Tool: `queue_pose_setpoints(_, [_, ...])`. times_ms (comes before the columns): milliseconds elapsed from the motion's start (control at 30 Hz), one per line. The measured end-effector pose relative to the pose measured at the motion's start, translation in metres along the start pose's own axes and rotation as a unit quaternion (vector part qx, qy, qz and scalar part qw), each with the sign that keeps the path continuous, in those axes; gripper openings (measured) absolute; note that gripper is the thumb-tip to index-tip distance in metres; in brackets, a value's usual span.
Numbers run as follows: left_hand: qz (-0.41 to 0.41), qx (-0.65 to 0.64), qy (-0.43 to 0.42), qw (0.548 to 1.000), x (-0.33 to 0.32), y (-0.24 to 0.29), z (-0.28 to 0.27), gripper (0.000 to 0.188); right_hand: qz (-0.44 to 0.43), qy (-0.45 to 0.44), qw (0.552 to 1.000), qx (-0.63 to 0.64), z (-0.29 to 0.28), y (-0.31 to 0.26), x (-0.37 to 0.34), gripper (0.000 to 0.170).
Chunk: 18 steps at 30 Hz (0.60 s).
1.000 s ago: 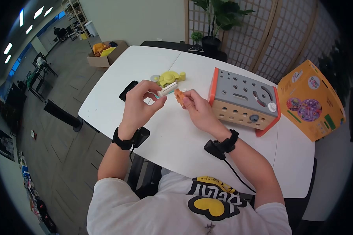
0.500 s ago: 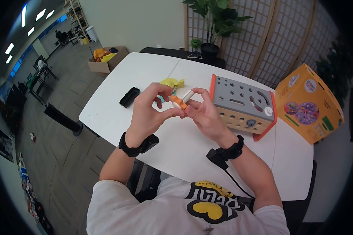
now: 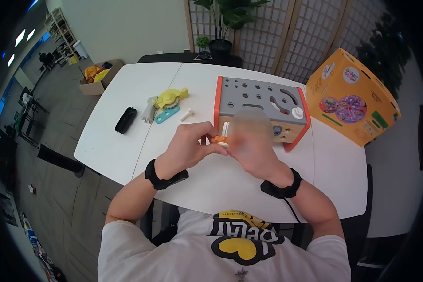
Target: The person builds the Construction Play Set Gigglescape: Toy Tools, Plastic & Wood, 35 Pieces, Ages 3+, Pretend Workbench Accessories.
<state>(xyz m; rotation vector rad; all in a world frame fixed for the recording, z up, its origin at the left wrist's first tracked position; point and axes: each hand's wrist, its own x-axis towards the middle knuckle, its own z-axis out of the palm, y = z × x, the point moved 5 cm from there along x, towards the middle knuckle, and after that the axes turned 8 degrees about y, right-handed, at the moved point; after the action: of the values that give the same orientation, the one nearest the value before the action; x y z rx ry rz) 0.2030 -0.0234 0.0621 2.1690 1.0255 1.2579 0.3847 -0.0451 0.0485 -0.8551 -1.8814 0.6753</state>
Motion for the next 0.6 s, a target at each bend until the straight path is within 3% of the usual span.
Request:
queue_pose_setpoints(200, [0.013, 0.059, -0.089, 0.994, 0.012, 0.004, 0.035, 0.037, 0.065, 0.025, 0.997, -0.035, -0.023, 0.015, -0.026, 0.025])
queue_pose_setpoints(400, [0.062, 0.11, -0.096, 0.987, 0.024, 0.009, 0.053, 0.038, 0.092, 0.048, 0.994, -0.016, -0.035, 0.027, -0.033, 0.025])
queue_pose_setpoints(600, [0.15, 0.241, -0.09, 0.955, 0.041, 0.035, 0.045, 0.05, 0.106, 0.045, 0.993, 0.006, -0.036, 0.034, -0.031, 0.024])
